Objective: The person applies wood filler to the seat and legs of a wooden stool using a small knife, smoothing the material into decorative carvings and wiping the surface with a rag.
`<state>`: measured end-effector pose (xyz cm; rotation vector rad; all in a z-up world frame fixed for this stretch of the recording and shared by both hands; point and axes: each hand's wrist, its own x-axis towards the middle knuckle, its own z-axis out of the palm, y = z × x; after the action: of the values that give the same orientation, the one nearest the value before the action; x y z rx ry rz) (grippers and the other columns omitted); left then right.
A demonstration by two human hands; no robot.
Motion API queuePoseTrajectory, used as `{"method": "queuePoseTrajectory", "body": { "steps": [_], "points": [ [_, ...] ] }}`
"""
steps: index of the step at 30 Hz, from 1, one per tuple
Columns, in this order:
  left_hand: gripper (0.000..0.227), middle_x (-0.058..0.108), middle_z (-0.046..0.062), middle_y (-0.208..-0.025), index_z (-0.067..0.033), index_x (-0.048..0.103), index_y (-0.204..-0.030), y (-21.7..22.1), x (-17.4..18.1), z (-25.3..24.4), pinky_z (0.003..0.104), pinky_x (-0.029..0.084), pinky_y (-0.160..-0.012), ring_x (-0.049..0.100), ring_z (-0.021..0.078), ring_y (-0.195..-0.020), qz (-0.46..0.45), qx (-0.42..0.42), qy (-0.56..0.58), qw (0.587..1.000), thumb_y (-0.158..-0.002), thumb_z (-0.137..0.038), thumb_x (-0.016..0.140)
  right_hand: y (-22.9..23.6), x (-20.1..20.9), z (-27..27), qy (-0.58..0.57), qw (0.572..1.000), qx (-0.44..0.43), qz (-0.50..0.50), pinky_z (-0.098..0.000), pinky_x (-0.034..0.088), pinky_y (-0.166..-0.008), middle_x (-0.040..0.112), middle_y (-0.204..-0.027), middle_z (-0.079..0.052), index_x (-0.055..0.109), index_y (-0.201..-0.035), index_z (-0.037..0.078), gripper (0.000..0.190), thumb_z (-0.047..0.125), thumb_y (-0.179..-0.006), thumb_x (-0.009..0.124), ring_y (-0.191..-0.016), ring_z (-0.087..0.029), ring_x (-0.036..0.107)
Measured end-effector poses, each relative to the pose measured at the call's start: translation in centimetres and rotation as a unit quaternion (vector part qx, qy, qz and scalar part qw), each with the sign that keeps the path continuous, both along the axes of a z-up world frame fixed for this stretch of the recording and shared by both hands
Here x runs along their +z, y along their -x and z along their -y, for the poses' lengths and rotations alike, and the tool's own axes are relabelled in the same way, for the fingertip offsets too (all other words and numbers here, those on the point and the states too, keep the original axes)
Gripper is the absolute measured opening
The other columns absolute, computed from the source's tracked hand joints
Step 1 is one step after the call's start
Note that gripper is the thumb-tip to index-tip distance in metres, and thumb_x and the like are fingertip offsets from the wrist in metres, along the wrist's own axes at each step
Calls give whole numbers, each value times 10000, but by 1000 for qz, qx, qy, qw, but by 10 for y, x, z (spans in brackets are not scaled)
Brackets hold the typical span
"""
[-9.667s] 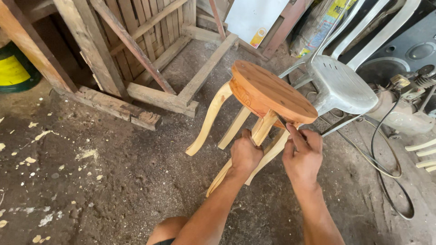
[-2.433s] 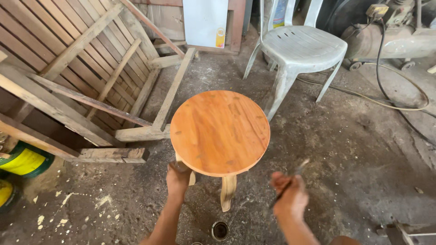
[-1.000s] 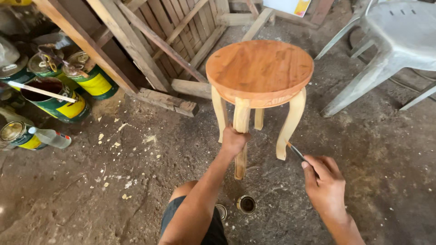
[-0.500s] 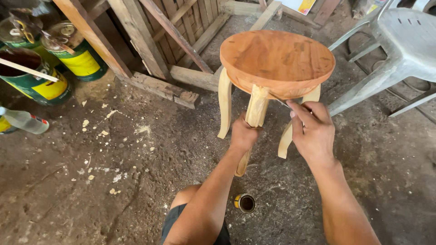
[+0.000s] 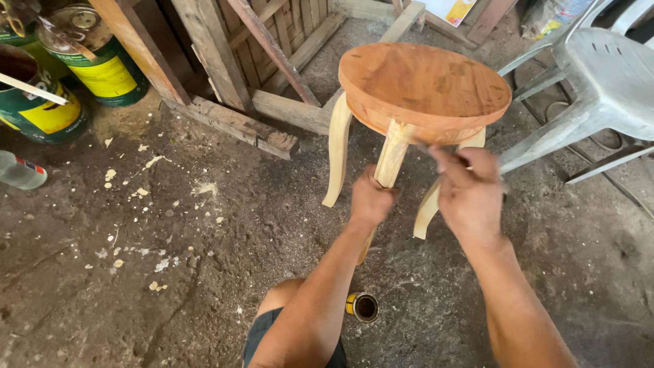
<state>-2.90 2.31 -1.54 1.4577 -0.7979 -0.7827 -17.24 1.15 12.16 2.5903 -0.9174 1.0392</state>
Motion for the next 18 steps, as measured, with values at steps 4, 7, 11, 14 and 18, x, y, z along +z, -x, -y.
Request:
{"method": "queuePoseTrajectory", "body": {
  "steps": [4,7,11,14,18],
  "points": [
    [419,747,168,-998,-26,656,-1079,-3,5,-1,375,572,-855,740,290,-928,-6,-7,6,1000,-689,-88,794,-10,3,0,32,999,-10,-31,-391,536,-803,596,-1050,-81,788,-1219,126,410,-50,-856,715,-979,-284,593],
    [422,745,172,-993,-20,658,-1078,-3,7,-4,379,570,-849,737,292,-924,0,-9,15,1000,-683,-73,798,-13,7,1,30,998,-5,-53,-391,543,-833,606,-1042,-65,783,-1217,121,404,-43,-855,712,-989,-276,595],
    [461,744,142,-1002,-29,644,-1135,-4,10,-4,391,579,-835,732,280,-915,-71,-33,8,997,-693,-32,777,-11,21,5,-14,998,10,-61,-385,545,-829,630,-1010,-57,787,-1211,123,400,-49,-862,695,-979,-269,607],
    [515,731,88,-1018,-70,609,-1180,-12,4,-3,363,577,-891,723,226,-951,-164,-107,28,980,-722,-191,810,-8,27,6,-50,996,33,-69,-389,548,-833,645,-1000,-59,793,-1165,135,349,-31,-873,697,-954,-268,626],
    [828,725,81,-974,-34,689,-1186,-25,-24,2,339,521,-871,660,166,-965,-305,-171,68,934,-948,-746,340,3,16,6,-41,997,11,-60,-396,540,-830,633,-976,-85,794,-1180,118,309,-8,-906,726,-952,-295,631]
  ]
}}
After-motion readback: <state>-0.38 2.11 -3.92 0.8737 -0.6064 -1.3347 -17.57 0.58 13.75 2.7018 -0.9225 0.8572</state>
